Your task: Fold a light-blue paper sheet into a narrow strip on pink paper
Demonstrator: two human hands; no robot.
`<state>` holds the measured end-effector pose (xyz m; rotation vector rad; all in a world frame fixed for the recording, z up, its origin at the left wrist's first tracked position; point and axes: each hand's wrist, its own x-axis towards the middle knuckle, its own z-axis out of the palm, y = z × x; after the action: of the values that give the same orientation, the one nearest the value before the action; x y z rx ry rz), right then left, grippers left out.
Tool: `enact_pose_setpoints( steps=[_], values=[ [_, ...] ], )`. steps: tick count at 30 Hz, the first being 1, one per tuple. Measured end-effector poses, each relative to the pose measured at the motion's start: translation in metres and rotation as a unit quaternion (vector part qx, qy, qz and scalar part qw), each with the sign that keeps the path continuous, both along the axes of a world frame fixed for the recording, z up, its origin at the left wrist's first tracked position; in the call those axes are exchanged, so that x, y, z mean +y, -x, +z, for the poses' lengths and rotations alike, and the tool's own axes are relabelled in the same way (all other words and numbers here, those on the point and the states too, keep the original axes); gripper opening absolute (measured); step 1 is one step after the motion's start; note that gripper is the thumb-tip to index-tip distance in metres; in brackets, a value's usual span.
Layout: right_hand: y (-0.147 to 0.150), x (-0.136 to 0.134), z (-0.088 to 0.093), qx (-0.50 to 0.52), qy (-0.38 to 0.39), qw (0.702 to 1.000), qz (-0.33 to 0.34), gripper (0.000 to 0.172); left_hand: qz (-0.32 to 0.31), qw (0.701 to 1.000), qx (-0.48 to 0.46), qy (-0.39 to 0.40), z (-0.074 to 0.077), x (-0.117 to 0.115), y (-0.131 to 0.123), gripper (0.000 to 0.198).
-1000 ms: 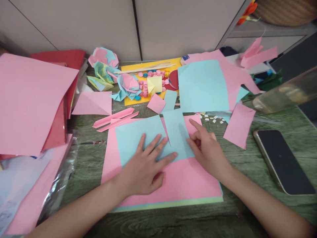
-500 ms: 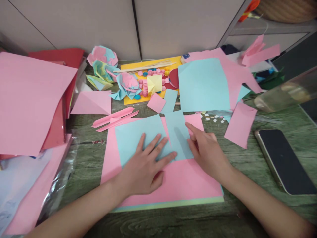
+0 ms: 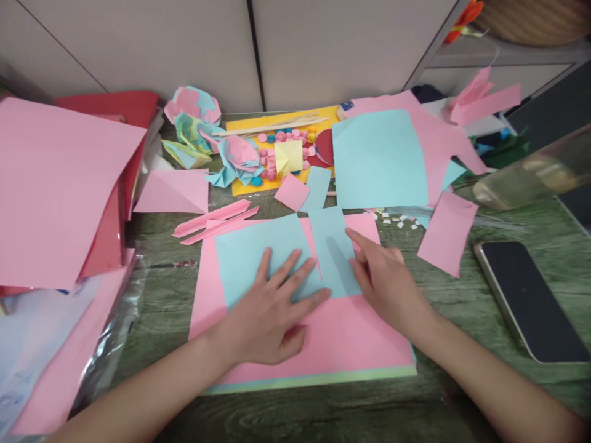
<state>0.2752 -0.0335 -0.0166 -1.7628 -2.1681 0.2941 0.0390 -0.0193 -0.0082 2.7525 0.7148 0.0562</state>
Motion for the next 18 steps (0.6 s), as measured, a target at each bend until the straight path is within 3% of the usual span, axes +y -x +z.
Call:
enact_pose_setpoints(
  steps=[18],
  values=[
    [-0.0006, -0.0001, -0.0006, -0.005, -0.009, 1.000, -0.002, 0.043, -0.004, 1.000, -0.006, 0.019, 0.0013, 0.0013, 0.0005, 0.064]
  ],
)
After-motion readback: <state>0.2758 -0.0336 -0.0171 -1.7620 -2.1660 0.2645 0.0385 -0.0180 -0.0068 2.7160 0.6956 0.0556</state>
